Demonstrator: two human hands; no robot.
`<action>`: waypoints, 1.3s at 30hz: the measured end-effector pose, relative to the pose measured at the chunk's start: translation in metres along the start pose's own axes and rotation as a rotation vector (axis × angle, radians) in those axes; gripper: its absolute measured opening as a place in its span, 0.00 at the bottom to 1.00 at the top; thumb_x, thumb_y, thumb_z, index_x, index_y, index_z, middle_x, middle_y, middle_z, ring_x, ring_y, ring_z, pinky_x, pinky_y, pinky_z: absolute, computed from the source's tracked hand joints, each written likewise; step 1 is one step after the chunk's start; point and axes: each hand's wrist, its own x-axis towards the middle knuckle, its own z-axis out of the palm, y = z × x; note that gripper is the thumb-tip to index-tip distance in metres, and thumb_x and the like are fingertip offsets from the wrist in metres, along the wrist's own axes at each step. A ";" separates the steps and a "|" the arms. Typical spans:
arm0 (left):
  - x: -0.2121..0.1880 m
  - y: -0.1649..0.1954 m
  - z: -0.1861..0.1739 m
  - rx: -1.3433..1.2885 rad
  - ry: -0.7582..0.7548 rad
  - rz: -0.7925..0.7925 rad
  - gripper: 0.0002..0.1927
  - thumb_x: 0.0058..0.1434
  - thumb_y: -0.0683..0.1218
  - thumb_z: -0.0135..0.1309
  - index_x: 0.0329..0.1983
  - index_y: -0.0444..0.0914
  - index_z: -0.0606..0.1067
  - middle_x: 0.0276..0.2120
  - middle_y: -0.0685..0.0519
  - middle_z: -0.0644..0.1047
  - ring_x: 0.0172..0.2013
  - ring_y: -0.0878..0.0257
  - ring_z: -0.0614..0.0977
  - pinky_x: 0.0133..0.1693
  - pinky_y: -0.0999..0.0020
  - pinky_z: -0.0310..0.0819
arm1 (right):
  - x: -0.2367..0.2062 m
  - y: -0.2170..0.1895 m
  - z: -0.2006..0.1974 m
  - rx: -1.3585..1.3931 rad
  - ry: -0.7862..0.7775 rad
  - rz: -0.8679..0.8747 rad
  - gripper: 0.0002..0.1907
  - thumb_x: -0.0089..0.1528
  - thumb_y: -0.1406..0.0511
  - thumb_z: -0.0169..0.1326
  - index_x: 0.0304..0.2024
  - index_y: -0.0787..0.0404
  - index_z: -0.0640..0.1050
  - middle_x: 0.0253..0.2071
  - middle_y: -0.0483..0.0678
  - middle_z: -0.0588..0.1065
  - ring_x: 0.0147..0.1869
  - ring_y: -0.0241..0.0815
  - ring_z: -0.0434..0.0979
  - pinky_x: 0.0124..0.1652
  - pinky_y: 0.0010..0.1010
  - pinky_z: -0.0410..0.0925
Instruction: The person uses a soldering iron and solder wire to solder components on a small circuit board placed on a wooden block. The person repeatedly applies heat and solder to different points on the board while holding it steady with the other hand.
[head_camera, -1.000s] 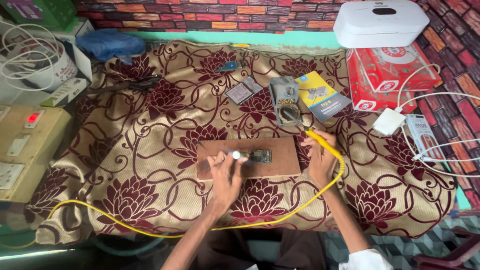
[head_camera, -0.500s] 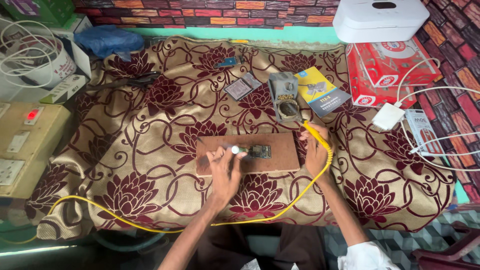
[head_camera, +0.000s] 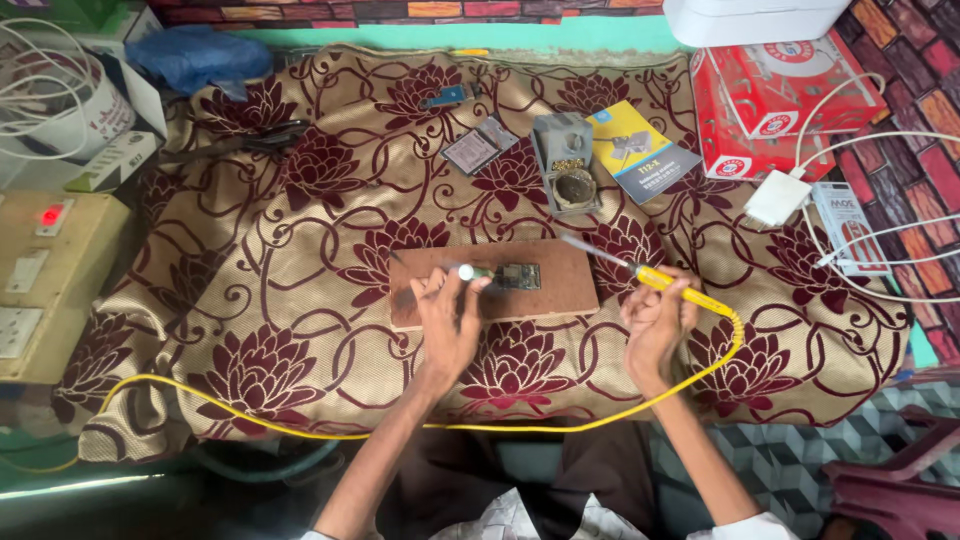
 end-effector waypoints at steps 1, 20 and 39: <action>0.002 0.000 -0.001 0.003 0.004 0.000 0.10 0.72 0.48 0.48 0.43 0.45 0.81 0.24 0.56 0.71 0.29 0.63 0.63 0.43 0.63 0.51 | 0.000 0.003 0.000 -0.025 0.005 0.007 0.15 0.78 0.54 0.40 0.51 0.60 0.67 0.29 0.45 0.69 0.27 0.34 0.68 0.26 0.25 0.63; 0.001 -0.001 -0.002 -0.003 0.005 -0.003 0.09 0.71 0.48 0.51 0.41 0.45 0.81 0.20 0.56 0.69 0.27 0.63 0.61 0.42 0.63 0.52 | -0.010 0.011 -0.002 -0.139 -0.031 -0.091 0.11 0.75 0.61 0.41 0.40 0.60 0.66 0.21 0.44 0.65 0.18 0.32 0.61 0.18 0.21 0.57; 0.001 0.001 -0.002 -0.011 -0.025 -0.030 0.09 0.71 0.47 0.50 0.42 0.44 0.81 0.19 0.56 0.68 0.27 0.63 0.61 0.43 0.62 0.51 | -0.012 0.007 0.000 -0.227 -0.047 -0.167 0.09 0.74 0.66 0.43 0.39 0.62 0.65 0.22 0.48 0.66 0.19 0.31 0.61 0.19 0.21 0.55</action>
